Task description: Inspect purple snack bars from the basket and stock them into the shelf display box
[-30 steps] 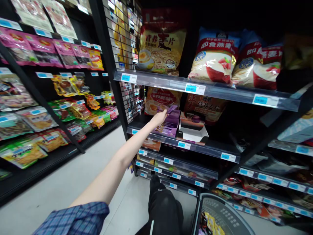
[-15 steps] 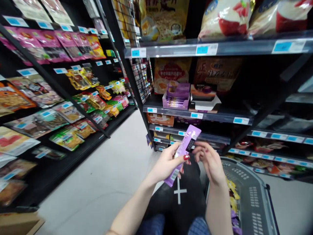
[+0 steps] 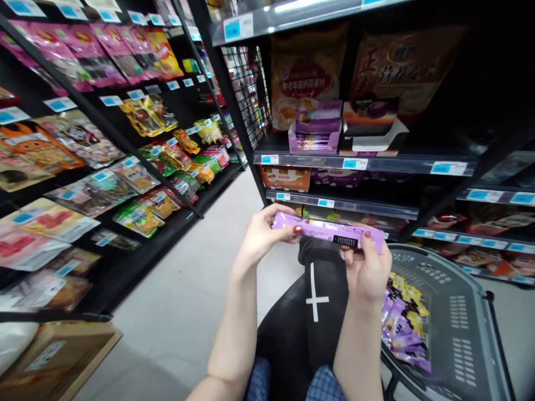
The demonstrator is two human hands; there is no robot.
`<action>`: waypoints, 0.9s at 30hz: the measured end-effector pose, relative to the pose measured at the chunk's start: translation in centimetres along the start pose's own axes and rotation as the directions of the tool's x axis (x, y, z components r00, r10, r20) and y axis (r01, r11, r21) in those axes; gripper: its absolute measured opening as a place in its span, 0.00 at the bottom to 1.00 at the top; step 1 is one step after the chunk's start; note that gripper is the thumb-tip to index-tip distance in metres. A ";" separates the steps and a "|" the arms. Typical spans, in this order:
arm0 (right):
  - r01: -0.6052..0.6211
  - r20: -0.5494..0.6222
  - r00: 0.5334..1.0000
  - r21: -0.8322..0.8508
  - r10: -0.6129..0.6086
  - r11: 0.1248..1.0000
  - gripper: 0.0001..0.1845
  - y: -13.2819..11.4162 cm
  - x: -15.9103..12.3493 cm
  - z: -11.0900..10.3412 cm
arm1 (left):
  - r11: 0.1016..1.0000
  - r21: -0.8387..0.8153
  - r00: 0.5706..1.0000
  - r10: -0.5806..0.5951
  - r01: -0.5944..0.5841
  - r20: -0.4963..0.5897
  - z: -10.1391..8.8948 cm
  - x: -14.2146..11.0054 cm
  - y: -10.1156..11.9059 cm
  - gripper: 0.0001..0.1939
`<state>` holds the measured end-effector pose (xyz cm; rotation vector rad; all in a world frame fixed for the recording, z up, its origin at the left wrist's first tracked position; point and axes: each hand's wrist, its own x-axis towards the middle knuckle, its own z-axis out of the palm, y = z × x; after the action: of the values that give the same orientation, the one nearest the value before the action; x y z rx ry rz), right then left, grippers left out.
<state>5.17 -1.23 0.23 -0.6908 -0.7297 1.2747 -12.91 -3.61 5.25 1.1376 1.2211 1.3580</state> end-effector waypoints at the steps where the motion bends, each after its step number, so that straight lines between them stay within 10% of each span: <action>1: 0.027 -0.003 1.000 0.001 -0.027 1.000 0.12 -0.4 0.0 -0.2 | 0.998 -0.025 0.997 0.050 -0.052 -0.065 0.6 0.5 -0.1 0.19; 11: 0.169 -0.059 0.982 -0.115 -0.177 0.979 0.11 -3.0 -0.6 -2.1 | 0.964 -0.238 0.969 0.057 -0.116 -0.242 5.3 0.7 -2.8 0.16; 27: 0.185 -0.085 0.976 -0.162 -0.201 0.969 0.10 -3.6 -1.1 -1.8 | 0.953 -0.278 0.968 0.049 -0.119 -0.245 5.7 1.1 -3.3 0.14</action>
<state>8.55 -3.01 1.93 -0.7835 -0.7972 1.0057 -7.19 -1.74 2.35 0.8453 1.0990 1.7142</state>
